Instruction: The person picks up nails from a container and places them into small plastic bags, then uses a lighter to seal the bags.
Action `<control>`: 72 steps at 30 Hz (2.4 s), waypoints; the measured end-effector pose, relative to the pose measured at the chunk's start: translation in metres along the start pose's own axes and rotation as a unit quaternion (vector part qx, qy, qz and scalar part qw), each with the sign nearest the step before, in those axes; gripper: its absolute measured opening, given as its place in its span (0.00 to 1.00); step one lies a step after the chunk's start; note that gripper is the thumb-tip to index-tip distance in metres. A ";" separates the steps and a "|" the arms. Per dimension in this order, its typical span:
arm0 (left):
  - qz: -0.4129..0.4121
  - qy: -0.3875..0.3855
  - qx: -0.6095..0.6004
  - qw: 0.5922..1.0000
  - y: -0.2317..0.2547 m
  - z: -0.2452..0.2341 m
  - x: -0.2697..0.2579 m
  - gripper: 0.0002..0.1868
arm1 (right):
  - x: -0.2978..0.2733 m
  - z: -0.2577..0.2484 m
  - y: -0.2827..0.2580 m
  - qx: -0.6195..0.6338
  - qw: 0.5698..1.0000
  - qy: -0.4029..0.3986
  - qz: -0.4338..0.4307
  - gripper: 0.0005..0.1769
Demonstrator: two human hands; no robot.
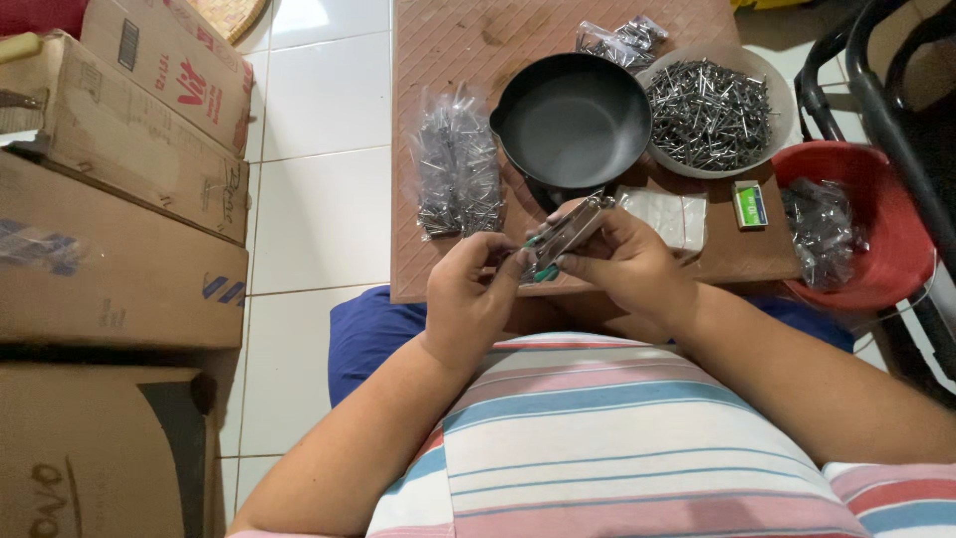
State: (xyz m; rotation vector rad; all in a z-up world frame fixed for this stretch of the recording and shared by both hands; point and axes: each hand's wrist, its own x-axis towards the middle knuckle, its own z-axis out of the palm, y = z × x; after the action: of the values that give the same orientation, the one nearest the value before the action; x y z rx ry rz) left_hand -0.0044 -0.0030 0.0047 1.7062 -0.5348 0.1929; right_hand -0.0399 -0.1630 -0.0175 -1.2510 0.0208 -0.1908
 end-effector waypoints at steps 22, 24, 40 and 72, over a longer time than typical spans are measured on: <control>-0.172 -0.048 -0.048 0.983 0.005 0.007 0.000 0.23 | 0.005 -0.005 -0.006 -0.035 0.999 -0.022 -0.025 0.16; -0.180 -0.052 -0.024 0.982 0.001 0.008 0.000 0.22 | 0.007 -0.004 -0.005 -0.035 0.999 -0.024 -0.026 0.14; -0.089 -0.021 -0.034 0.995 -0.002 0.014 -0.002 0.18 | 0.007 -0.004 -0.007 -0.078 0.996 -0.008 -0.033 0.12; -0.243 -0.050 -0.068 0.966 -0.052 -0.001 0.019 0.04 | 0.080 -0.037 -0.046 -0.472 0.858 -0.107 -0.172 0.06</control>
State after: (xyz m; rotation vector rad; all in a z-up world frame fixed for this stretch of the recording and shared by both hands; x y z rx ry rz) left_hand 0.0354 -0.0006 -0.0331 1.6661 -0.1838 -0.2795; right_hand 0.0286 -0.2242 0.0213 -2.2589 -0.3436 -0.3745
